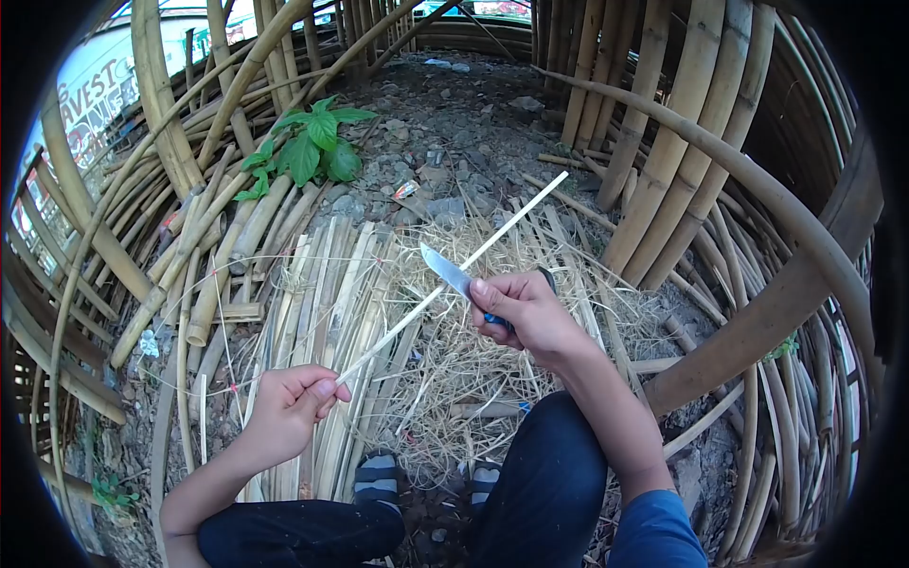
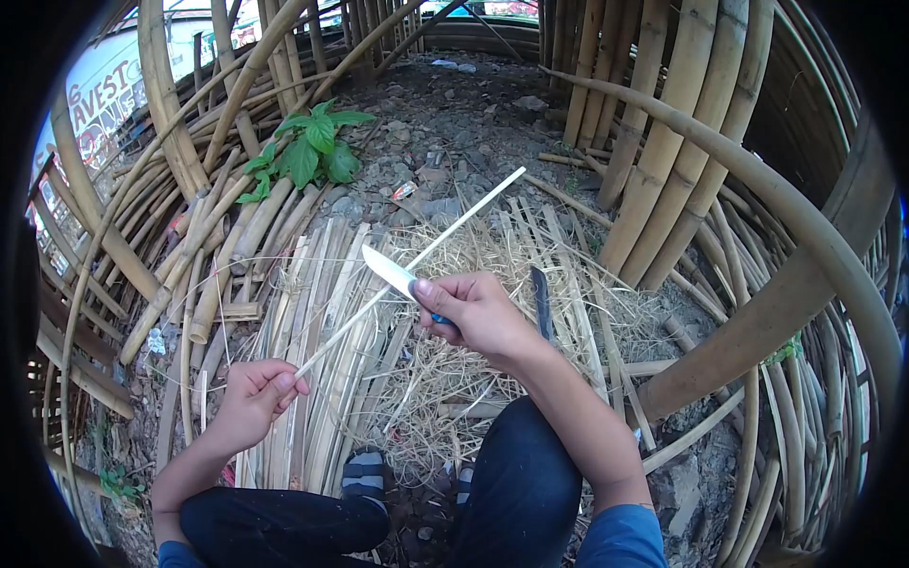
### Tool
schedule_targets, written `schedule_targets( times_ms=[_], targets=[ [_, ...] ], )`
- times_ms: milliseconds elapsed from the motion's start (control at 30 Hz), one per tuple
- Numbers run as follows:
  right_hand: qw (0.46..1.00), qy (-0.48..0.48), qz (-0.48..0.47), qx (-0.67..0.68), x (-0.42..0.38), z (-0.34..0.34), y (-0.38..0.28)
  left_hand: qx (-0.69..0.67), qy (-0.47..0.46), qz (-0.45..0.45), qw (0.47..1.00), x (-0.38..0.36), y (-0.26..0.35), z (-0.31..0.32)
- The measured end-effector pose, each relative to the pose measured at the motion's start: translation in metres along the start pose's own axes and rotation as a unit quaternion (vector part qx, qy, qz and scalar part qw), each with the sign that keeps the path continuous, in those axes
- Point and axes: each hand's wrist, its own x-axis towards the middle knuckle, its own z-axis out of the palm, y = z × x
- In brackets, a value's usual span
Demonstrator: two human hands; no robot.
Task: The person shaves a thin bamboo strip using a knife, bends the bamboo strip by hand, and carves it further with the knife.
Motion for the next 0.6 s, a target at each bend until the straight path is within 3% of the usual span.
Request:
schedule_targets(
  times_ms=[333,600],
  targets=[
    [0.997,0.057,-0.052,-0.014,0.0,-0.017,-0.001,0.031,0.031,0.033,0.998,-0.005,0.006,-0.004],
    [0.996,0.077,-0.032,-0.04,-0.005,-0.023,-0.001,0.042,0.037,0.032,0.998,-0.014,-0.003,-0.014]
  ],
)
